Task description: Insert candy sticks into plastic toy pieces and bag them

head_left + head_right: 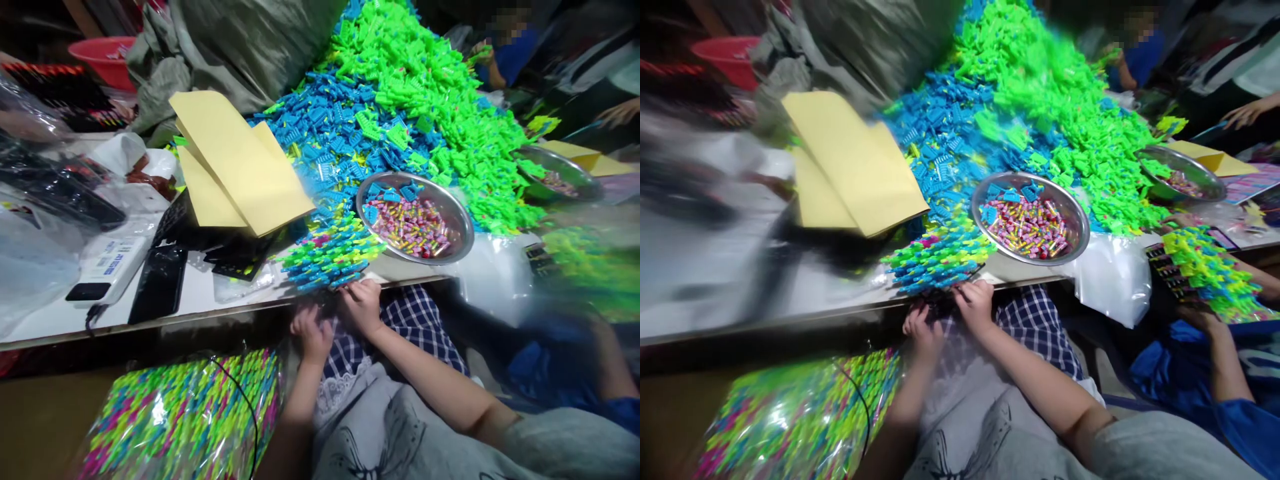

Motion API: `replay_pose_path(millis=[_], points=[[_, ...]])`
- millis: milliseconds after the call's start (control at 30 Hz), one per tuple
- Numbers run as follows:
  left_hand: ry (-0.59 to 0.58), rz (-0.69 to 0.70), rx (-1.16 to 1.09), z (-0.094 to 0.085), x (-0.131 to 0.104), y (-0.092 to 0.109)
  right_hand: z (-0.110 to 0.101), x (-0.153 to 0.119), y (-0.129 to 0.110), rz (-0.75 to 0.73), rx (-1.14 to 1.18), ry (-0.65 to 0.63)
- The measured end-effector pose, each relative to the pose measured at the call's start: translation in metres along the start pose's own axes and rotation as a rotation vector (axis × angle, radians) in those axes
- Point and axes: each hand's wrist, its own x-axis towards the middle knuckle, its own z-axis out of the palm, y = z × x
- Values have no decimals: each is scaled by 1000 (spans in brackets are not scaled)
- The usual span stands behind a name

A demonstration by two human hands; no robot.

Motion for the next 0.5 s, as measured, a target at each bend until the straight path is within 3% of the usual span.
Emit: replay_pose_path(millis=[500], points=[[40,35,-50,0,6,0,-6,11,-9,-7,-36,-54]])
